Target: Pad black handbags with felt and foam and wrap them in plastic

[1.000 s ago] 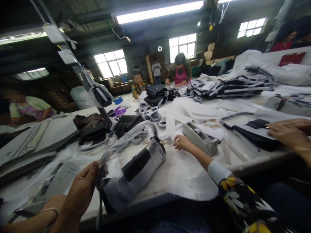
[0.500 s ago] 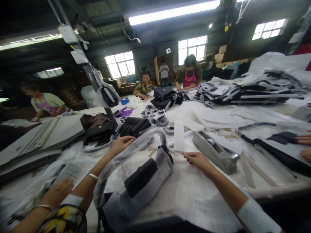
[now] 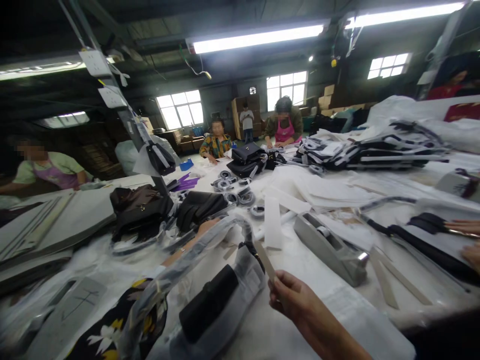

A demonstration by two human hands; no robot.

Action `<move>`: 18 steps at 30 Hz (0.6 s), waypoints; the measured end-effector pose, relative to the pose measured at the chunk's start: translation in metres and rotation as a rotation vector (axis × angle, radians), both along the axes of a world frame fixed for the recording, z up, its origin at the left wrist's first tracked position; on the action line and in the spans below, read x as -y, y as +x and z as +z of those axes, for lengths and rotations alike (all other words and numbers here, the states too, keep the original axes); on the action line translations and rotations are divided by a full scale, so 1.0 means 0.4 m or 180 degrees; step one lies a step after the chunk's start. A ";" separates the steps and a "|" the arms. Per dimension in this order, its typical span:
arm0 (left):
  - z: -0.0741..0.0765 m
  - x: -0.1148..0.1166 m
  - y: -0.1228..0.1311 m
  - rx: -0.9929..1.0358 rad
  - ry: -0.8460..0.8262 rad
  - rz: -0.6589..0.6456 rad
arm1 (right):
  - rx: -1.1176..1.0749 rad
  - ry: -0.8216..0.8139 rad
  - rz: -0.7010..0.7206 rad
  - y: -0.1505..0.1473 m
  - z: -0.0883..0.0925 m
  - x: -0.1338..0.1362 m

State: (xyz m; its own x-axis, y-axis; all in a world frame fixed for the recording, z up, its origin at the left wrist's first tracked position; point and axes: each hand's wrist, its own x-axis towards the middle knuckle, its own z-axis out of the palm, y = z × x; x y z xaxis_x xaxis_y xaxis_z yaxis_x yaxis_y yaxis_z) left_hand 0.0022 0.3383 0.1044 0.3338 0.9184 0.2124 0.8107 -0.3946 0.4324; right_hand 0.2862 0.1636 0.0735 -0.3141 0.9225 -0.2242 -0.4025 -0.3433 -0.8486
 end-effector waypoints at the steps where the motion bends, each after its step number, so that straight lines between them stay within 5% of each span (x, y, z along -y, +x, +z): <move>1: 0.008 0.008 -0.010 0.0114 -0.0023 -0.0104 | -0.0010 0.0050 0.0062 -0.014 0.018 0.006; 9: 0.092 0.216 -0.060 0.0902 -0.0414 -0.0869 | -0.0649 0.0339 0.0074 -0.158 0.079 -0.012; 13: 0.108 0.319 -0.059 0.1091 -0.0571 -0.0946 | -0.0898 0.0203 -0.0046 -0.224 0.064 -0.016; 18: 0.150 0.366 -0.084 0.1393 -0.0727 -0.0720 | -0.0903 0.0386 0.0004 -0.253 0.064 -0.001</move>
State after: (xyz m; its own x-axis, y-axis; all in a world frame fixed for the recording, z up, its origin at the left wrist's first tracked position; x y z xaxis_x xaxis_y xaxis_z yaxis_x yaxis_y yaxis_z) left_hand -0.0315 0.1918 0.1643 0.4537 0.8729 0.1792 0.4415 -0.3949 0.8057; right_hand 0.1849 0.1639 0.0993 -0.3495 0.9368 -0.0156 -0.6289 -0.2469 -0.7372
